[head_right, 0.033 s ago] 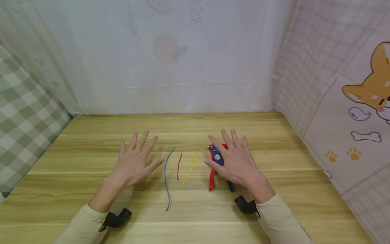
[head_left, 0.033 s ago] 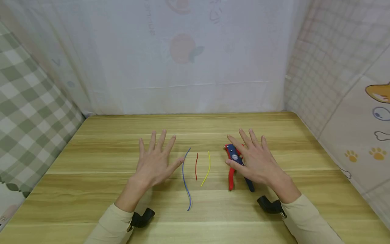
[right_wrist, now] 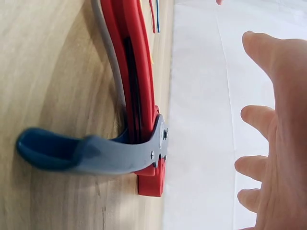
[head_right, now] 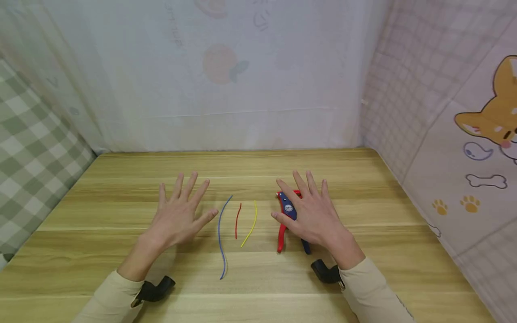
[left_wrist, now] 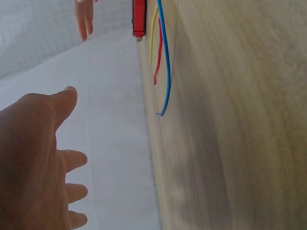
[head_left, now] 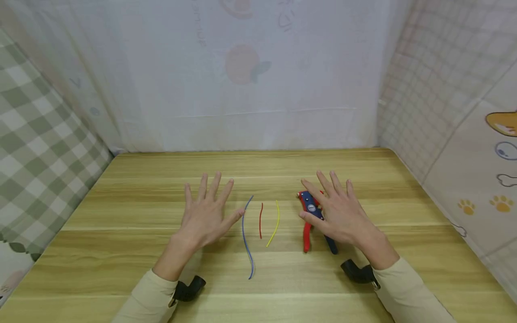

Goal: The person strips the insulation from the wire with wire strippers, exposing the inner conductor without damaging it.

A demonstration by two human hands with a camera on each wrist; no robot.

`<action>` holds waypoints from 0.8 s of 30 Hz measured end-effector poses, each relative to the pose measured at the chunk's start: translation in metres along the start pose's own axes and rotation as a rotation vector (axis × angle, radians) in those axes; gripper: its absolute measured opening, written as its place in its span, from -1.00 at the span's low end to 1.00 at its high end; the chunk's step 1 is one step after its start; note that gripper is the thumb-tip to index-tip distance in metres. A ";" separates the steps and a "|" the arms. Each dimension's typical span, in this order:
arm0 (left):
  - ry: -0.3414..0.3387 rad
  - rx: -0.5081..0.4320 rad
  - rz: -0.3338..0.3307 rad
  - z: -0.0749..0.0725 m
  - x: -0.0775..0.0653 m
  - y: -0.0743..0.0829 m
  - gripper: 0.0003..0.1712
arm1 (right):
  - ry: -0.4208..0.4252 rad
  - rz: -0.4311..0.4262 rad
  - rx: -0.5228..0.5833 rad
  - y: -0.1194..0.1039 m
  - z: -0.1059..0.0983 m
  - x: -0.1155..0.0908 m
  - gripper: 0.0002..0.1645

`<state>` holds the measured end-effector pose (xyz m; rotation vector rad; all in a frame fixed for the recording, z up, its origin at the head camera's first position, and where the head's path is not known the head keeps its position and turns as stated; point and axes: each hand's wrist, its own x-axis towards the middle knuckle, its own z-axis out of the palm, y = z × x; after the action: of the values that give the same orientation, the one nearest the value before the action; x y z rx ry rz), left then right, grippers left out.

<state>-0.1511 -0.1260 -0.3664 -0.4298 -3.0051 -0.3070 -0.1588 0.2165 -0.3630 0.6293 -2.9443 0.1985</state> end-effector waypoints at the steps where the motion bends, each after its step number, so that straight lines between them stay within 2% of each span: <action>1: 0.001 0.002 0.000 0.000 0.000 0.000 -0.02 | -0.002 -0.001 0.002 0.000 0.000 0.000 -0.03; 10: 0.003 -0.014 -0.005 -0.001 -0.001 -0.001 -0.03 | 0.006 0.011 0.028 -0.001 -0.006 -0.001 -0.03; 15: 0.002 -0.011 0.024 -0.002 -0.002 0.005 -0.08 | 0.034 0.080 0.037 -0.005 -0.011 -0.004 0.00; 17: 0.023 -0.002 0.056 -0.001 -0.002 0.012 -0.13 | 0.032 0.142 0.047 -0.008 -0.013 -0.006 0.00; 21: 0.050 0.020 0.153 0.002 0.004 0.034 -0.34 | -0.043 0.285 0.055 -0.014 -0.010 -0.011 0.10; 24: 0.008 0.048 0.204 0.008 0.012 0.054 -0.49 | -0.109 0.340 0.020 -0.019 -0.001 -0.014 0.24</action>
<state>-0.1471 -0.0700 -0.3624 -0.7209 -2.9207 -0.2190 -0.1382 0.2053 -0.3618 0.1397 -3.1393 0.2320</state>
